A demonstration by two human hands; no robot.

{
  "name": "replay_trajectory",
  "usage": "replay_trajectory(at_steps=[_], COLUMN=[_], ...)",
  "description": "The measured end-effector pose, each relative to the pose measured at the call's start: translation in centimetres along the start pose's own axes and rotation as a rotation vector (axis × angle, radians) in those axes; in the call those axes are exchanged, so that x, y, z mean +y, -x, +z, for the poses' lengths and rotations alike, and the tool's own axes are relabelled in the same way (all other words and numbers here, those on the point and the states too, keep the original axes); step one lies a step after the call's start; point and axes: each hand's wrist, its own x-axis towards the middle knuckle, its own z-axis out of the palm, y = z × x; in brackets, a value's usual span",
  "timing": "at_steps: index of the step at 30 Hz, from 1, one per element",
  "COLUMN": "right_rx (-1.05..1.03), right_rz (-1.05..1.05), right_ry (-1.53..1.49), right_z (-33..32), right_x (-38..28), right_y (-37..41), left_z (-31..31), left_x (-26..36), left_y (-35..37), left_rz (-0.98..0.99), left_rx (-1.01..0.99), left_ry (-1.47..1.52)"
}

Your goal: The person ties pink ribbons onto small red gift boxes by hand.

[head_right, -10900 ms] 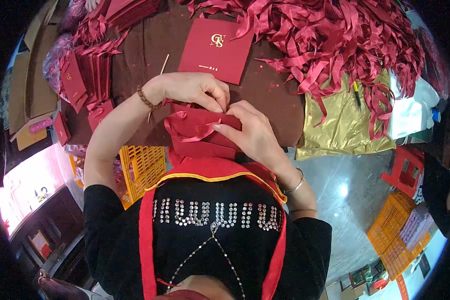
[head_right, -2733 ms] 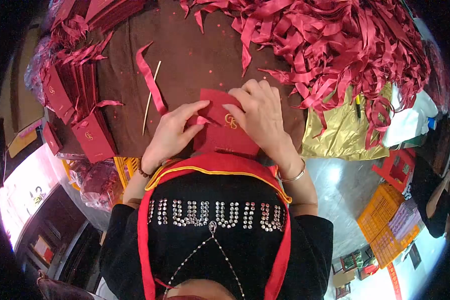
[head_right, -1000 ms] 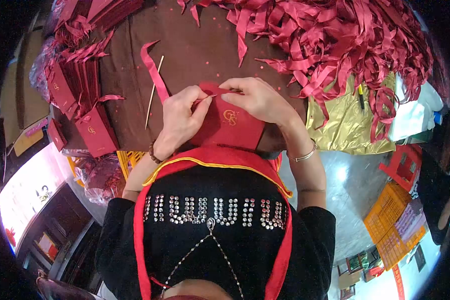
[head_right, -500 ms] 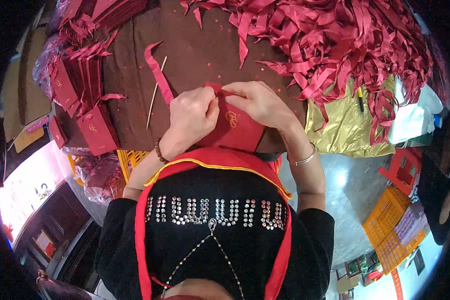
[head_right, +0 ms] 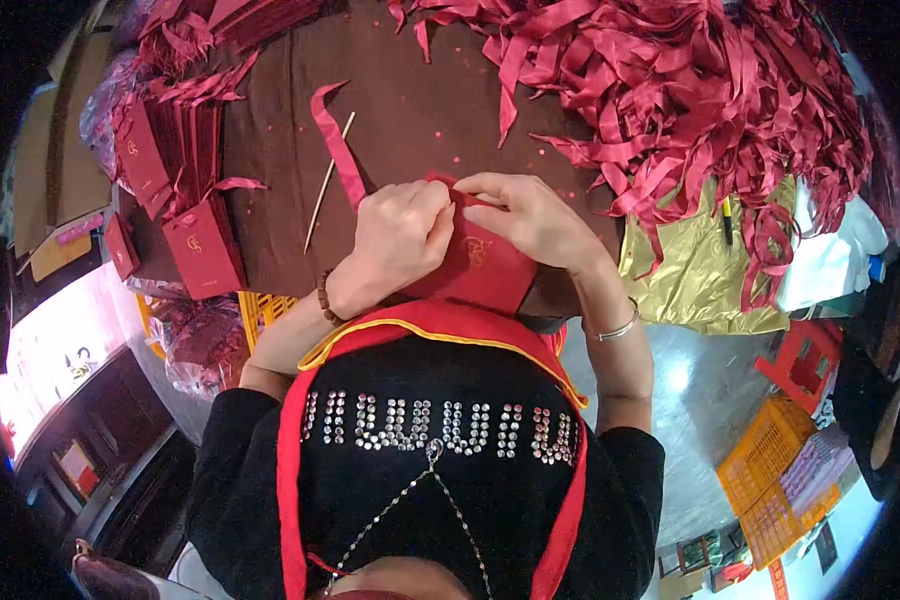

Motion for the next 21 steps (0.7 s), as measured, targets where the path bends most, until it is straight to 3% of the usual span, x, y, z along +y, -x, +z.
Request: replay_trajectory(at_steps=[4,12,14,17,19,21], right_rx=[0.051,0.053,0.046,0.039,0.089,0.108], right_rz=[-0.016,0.019,0.013,-0.015,-0.022,-0.047], right_ry=[0.132,0.049,0.053,-0.010,0.044,0.086], right_z=[-0.1,0.1,0.2,0.6,0.9,1.2], right_x=[0.4,-0.2,-0.5,-0.8,-1.1,-1.7], right_y=[-0.1,0.0,0.3,0.4,0.3,0.5], left_z=[-0.8,-0.7,-1.4,-2.4,-2.5,-2.2], left_x=[0.0,-0.5,-1.3,-4.2,-5.5,-6.7], left_y=[-0.1,-0.3,-1.2,-3.0,-4.0,-5.4], left_rz=[0.020,0.062,0.063,-0.152,-0.115,-0.104], left_rx=[-0.034,-0.040,-0.013,-0.218,-0.308,-0.731], left_ry=[-0.052,-0.139,0.081,0.467,0.468,0.674])
